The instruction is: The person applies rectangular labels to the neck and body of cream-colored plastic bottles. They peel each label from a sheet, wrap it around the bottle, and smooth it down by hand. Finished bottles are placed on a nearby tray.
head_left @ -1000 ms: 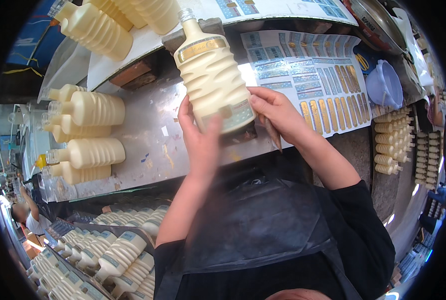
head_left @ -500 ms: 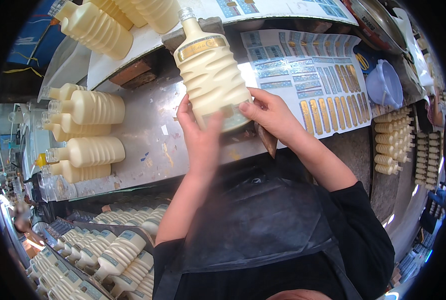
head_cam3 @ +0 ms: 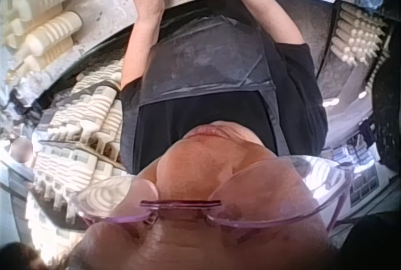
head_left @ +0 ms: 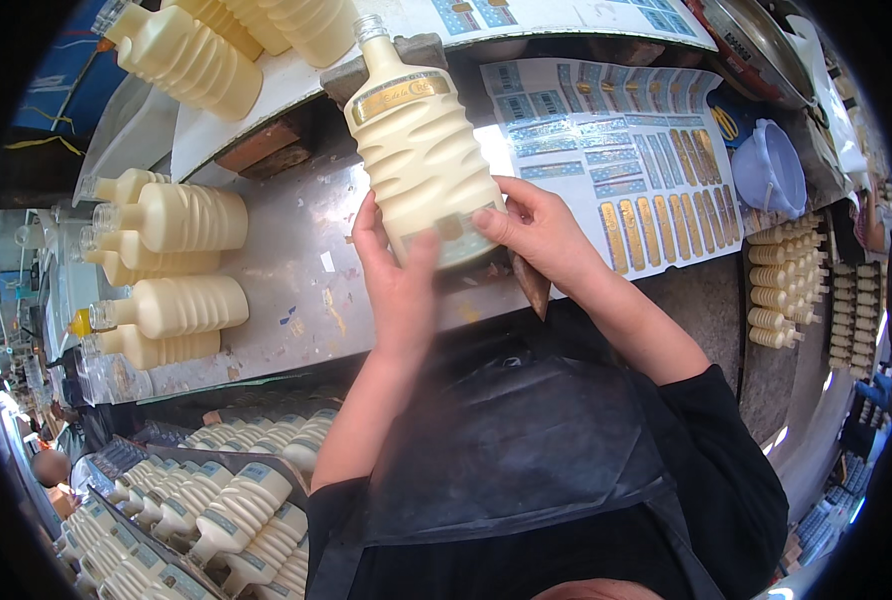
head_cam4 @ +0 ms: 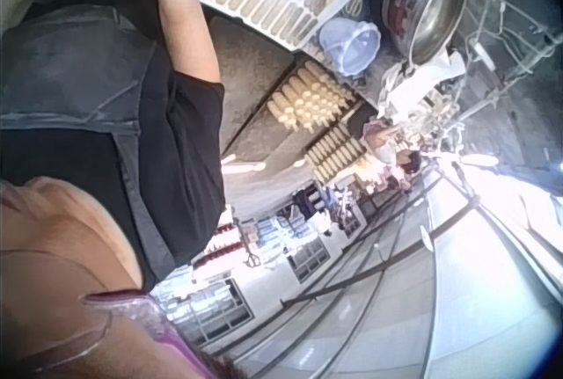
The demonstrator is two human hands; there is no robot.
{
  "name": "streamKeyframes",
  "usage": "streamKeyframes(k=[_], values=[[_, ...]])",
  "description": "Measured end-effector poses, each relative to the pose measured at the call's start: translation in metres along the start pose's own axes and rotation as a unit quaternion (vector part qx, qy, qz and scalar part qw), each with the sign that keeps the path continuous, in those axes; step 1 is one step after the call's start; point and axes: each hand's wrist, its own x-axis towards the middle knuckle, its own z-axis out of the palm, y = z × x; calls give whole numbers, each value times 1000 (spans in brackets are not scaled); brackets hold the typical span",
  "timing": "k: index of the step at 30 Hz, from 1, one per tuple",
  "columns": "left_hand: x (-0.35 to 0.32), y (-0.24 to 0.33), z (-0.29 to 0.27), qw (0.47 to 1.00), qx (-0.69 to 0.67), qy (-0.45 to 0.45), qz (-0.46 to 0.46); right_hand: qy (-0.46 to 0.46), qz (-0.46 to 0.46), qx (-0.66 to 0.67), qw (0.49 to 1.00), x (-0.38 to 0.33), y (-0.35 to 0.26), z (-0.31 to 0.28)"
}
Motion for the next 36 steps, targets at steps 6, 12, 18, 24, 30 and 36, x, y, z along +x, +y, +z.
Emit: streamKeyframes(k=[6, 12, 18, 24, 30, 36], values=[[-3, -15, -12, 996, -80, -5, 43, -52, 21, 105, 993, -9, -10, -9], [-5, -14, -18, 999, -46, -23, 9, -63, 28, 73, 995, -8, -2, -14], [-5, -7, -1, 999, 20, 1, 35, -29, -22, 45, 998, -3, 10, -2], [-5, -9, -1, 999, 1, 4, 39, -36, -16, 58, 998, -4, 9, -3], [-5, -7, -2, 998, -62, 10, 13, -30, 11, 42, 999, -4, 5, -6], [-5, -7, 0, 1000, -12, 0, 27, -30, -11, 31, 999, -5, 6, -3]])
